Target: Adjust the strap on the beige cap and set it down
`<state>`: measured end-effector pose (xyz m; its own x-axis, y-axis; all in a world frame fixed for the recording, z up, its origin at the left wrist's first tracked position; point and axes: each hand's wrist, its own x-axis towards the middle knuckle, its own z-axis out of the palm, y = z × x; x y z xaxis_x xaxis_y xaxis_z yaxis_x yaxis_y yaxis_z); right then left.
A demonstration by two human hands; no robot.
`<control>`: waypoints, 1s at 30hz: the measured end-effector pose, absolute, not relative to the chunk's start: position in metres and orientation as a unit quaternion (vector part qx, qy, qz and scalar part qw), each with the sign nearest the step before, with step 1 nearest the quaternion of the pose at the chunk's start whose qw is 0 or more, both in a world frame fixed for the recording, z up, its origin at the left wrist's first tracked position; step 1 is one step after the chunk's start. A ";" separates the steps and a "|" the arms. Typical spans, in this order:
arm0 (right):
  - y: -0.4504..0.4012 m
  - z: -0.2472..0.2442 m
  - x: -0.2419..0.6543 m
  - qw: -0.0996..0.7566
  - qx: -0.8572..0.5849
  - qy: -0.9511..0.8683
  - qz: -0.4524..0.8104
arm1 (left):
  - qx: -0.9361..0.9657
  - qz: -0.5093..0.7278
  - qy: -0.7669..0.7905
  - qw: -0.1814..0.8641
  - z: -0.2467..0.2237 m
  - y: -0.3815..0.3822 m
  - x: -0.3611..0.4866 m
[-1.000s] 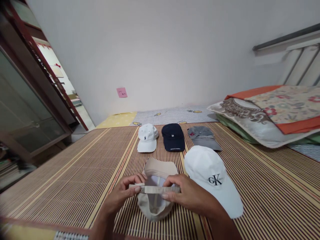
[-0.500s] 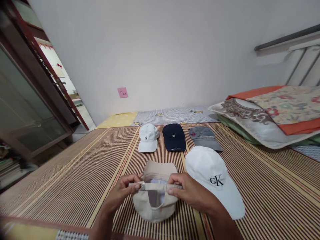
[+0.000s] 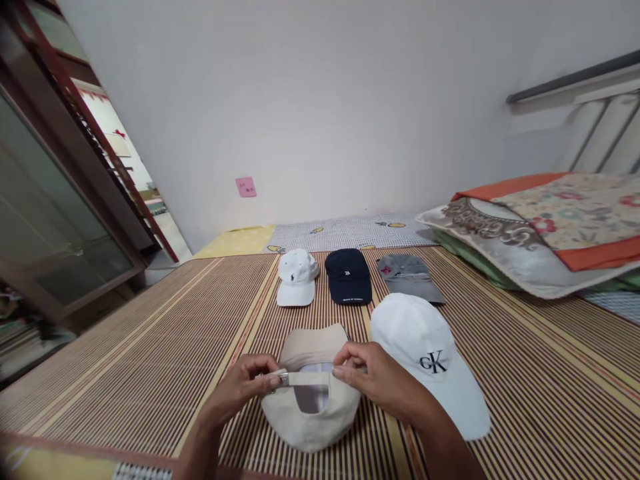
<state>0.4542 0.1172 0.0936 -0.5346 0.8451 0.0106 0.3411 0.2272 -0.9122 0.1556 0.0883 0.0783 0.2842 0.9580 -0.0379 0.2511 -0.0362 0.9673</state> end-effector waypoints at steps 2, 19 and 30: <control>0.113 0.099 0.453 0.253 -0.404 -0.752 0.456 | 0.629 0.347 0.481 0.502 0.080 0.087 0.156; 0.100 0.102 0.443 0.151 -0.418 -0.768 0.460 | 0.599 0.297 0.452 0.590 0.082 0.081 0.165; 0.107 0.100 0.450 0.219 -0.384 -0.763 0.471 | 0.650 0.313 0.442 0.533 0.093 0.082 0.149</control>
<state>0.4499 0.1075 0.0995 -0.6095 0.7924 -0.0267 0.3793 0.2619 -0.8874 0.1489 0.0821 0.0935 0.4132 0.9083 -0.0650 0.2414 -0.0405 0.9696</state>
